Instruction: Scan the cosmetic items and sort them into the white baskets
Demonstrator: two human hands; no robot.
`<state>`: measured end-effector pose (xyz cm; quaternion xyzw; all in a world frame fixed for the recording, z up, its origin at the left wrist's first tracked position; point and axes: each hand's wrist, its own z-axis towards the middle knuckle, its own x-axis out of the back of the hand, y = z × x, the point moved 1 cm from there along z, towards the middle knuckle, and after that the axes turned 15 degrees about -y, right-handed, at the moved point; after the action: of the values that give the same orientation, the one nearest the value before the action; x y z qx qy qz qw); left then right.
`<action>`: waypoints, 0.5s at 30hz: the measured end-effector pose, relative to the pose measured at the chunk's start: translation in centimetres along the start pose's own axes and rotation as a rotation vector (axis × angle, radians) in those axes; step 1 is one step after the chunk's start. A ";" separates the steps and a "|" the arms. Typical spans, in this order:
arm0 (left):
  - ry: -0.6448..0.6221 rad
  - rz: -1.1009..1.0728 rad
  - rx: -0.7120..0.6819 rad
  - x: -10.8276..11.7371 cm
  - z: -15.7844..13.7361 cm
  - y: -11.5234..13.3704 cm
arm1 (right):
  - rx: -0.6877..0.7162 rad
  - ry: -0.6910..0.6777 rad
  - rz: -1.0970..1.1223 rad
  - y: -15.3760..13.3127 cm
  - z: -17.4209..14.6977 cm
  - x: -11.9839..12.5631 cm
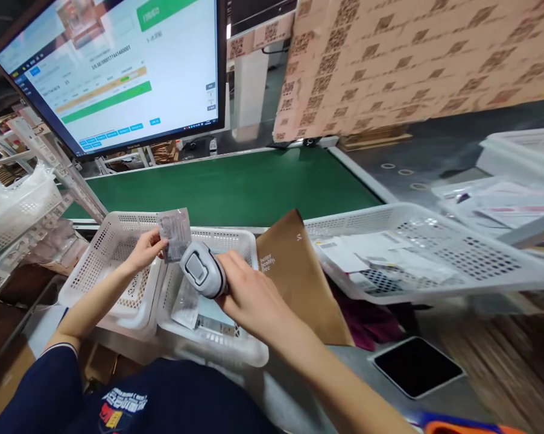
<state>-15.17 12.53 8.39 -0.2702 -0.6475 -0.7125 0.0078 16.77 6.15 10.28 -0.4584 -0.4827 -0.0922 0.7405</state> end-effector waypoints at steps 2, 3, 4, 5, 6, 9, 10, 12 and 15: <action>-0.032 0.013 -0.016 -0.6 -0.2 0.3 | -0.033 -0.028 -0.061 -0.4 -0.1 0.3; -0.032 0.020 -0.013 -0.9 -0.3 0.4 | -0.047 -0.048 -0.082 -0.7 -0.3 0.4; -0.031 0.012 -0.003 -1.1 -0.3 0.4 | -0.063 -0.066 -0.104 -1.0 -0.5 0.5; -0.032 -0.013 0.013 -1.4 -0.3 0.5 | -0.079 -0.092 -0.129 -1.4 -0.7 0.6; -0.039 -0.052 0.030 -1.7 -0.2 0.6 | -0.094 -0.126 -0.160 -1.9 -1.0 0.6; -0.092 -0.160 0.075 -2.6 0.2 0.5 | -0.138 -0.271 -0.278 -3.1 -1.6 0.1; -0.114 -0.170 0.091 -2.8 0.5 0.4 | -0.144 -0.317 -0.311 -3.2 -1.6 -0.2; -0.149 -0.131 0.131 -2.7 0.9 0.0 | -0.142 -0.367 -0.348 -2.9 -1.8 -1.0; -0.019 0.157 0.200 -0.5 1.5 -0.8 | -0.113 -0.301 -0.317 -0.8 -2.6 -2.2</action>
<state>-14.46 13.88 7.46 -0.3248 -0.6923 -0.6389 0.0842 16.77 3.05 8.66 -0.4260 -0.6479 -0.1651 0.6095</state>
